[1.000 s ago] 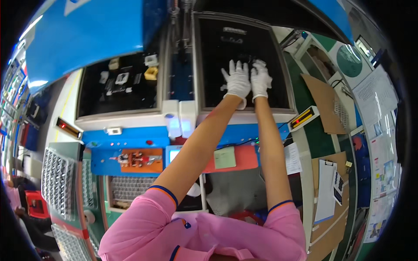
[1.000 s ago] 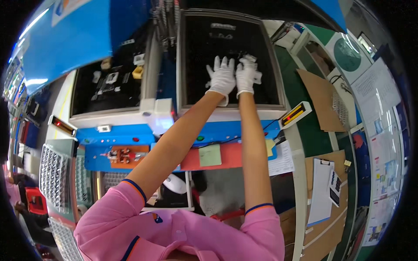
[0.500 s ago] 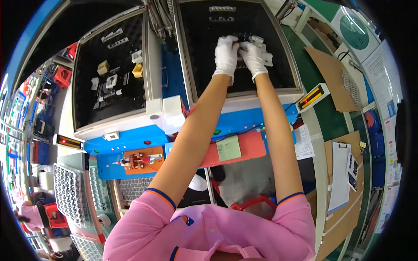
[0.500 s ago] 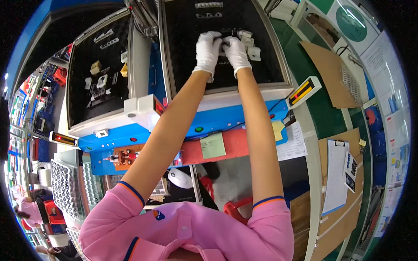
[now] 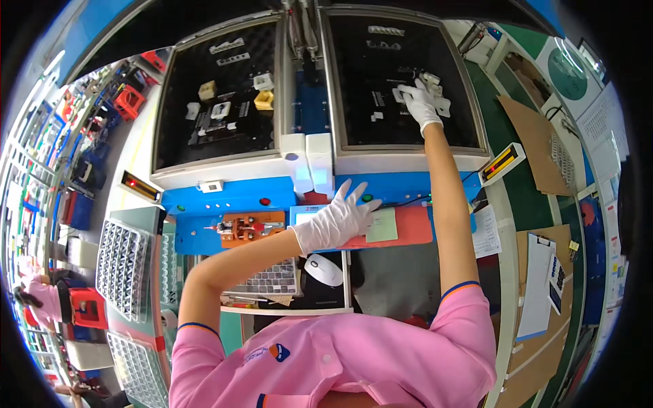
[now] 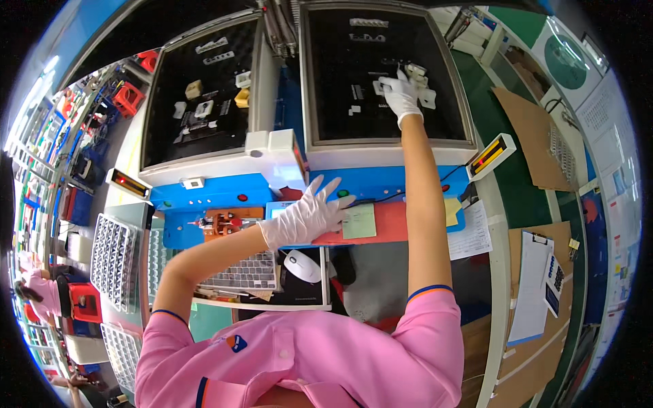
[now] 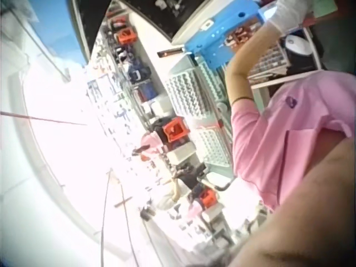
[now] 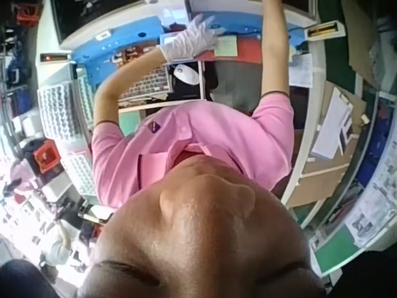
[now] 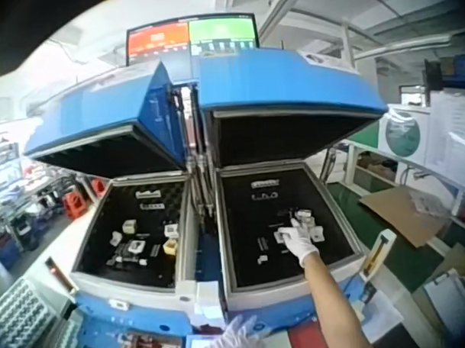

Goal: Operating testing machines to verify electronic components in an assembly line environment.

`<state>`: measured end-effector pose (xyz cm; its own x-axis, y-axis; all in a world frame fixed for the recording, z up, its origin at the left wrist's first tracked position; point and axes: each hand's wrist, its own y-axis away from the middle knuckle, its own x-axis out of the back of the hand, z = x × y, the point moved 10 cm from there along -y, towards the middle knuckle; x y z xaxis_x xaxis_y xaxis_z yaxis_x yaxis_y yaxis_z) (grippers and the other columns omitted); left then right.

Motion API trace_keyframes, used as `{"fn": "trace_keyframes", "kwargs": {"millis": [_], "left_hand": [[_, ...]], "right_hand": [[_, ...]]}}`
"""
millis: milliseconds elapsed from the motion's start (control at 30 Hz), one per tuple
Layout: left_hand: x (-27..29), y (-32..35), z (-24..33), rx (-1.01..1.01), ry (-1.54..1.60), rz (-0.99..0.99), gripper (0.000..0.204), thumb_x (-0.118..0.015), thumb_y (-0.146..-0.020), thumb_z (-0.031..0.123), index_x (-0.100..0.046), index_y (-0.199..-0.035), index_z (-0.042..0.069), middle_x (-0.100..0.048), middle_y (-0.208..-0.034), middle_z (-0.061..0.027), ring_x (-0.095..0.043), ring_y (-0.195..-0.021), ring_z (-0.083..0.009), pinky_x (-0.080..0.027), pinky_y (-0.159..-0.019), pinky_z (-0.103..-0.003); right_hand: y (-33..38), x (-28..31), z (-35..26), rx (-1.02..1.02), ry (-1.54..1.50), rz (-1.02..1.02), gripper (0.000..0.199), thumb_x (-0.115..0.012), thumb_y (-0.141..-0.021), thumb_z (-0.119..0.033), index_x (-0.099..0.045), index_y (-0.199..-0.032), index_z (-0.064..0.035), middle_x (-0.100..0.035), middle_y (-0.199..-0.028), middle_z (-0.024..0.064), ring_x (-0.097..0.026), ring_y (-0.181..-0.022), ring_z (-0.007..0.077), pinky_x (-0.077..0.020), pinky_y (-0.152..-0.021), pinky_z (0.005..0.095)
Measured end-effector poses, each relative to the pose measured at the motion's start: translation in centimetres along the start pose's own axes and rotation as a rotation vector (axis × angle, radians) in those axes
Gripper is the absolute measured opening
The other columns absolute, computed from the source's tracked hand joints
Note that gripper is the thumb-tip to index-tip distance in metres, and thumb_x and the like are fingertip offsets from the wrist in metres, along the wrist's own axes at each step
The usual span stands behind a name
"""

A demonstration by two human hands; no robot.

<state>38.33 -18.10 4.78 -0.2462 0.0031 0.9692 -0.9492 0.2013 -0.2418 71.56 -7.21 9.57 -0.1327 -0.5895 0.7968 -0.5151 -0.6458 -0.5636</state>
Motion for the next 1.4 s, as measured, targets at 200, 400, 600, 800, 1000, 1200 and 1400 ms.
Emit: {"fn": "trace_keyframes", "kwargs": {"millis": [200,400,600,800,1000,1200,1400], "left_hand": [[-6.2,3.7,-1.0,0.005,-0.353,-0.378,0.03,-0.057,-0.092,0.02,-0.07,-0.114,0.005,-0.041,-0.153,-0.0171,-0.04,-0.135,-0.0516,-0.028,-0.113,-0.066],[-6.0,3.5,1.7,-0.096,-0.446,-0.357,0.035,-0.06,-0.092,0.019,-0.066,-0.122,0.003,-0.041,-0.153,-0.0175,-0.042,-0.129,-0.059,-0.037,-0.105,-0.068],[-9.7,1.8,1.0,0.054,-0.497,-0.306,0.044,-0.06,-0.092,0.019,-0.061,-0.131,0.001,-0.042,-0.152,-0.0172,-0.044,-0.124,-0.0634,-0.044,-0.095,-0.068],[-11.1,0.0,-0.2,0.178,-0.567,-0.076,0.038,-0.057,-0.089,0.021,-0.067,-0.124,0.011,-0.061,-0.13,-0.0159,-0.052,-0.117,-0.0569,-0.045,-0.089,-0.067],[4.3,10.9,-3.0,0.426,1.178,0.191,0.026,-0.064,-0.09,0.022,-0.066,-0.111,0.006,-0.067,-0.106,-0.0107,-0.065,-0.103,-0.0283,-0.052,-0.086,-0.042],[15.9,39.6,-8.9,1.269,0.671,0.514,0.029,-0.074,-0.089,0.029,-0.07,-0.098,0.002,-0.07,-0.083,-0.0072,-0.069,-0.072,-0.0157,-0.057,-0.068,-0.034],[20.9,56.5,-12.6,1.784,0.094,0.566,0.037,-0.073,-0.082,0.04,-0.072,-0.098,0.006,-0.071,-0.089,-0.0116,-0.07,-0.085,-0.0247,-0.054,-0.078,-0.039]], "right_hand": [[6.2,12.7,-4.8,-0.011,-0.428,0.665,0.055,-0.062,-0.084,0.0,-0.051,-0.137,-0.0001,-0.055,-0.137,0.0225,-0.051,-0.127,0.042,-0.0371,-0.109,0.0484],[28.5,10.7,5.8,-0.618,-0.378,0.69,0.073,-0.059,-0.085,-0.001,-0.032,-0.153,-0.0037,-0.039,-0.152,0.0234,-0.032,-0.144,0.0394,-0.0244,-0.119,0.0467],[31.2,6.4,8.9,-0.606,-0.409,0.554,0.071,-0.054,-0.092,-0.004,-0.025,-0.156,-0.0106,-0.046,-0.147,0.0183,-0.053,-0.127,0.0335,-0.0446,-0.105,0.0399],[27.9,7.9,5.8,-0.908,-1.064,0.282,0.072,-0.05,-0.09,-0.001,-0.021,-0.156,-0.0077,-0.048,-0.141,0.0197,-0.063,-0.089,0.024,-0.0543,-0.066,0.0324],[28.8,9.5,-7.9,-0.592,-0.98,0.111,0.071,-0.052,-0.091,-0.003,-0.022,-0.155,-0.0065,-0.05,-0.14,0.0189,-0.063,-0.086,0.0219,-0.0526,-0.059,0.0296],[30.0,6.1,-28.6,0.442,-0.757,-0.351,0.067,-0.065,-0.09,-0.009,-0.033,-0.149,-0.0045,-0.053,-0.141,0.0172,-0.062,-0.112,0.0278,-0.0506,-0.094,0.0363],[32.0,1.6,-36.2,0.901,-0.577,-0.556,0.045,-0.071,-0.089,-0.019,-0.061,-0.129,-0.0021,-0.057,-0.135,0.0187,-0.054,-0.126,0.0333,-0.0429,-0.106,0.0421]]}}
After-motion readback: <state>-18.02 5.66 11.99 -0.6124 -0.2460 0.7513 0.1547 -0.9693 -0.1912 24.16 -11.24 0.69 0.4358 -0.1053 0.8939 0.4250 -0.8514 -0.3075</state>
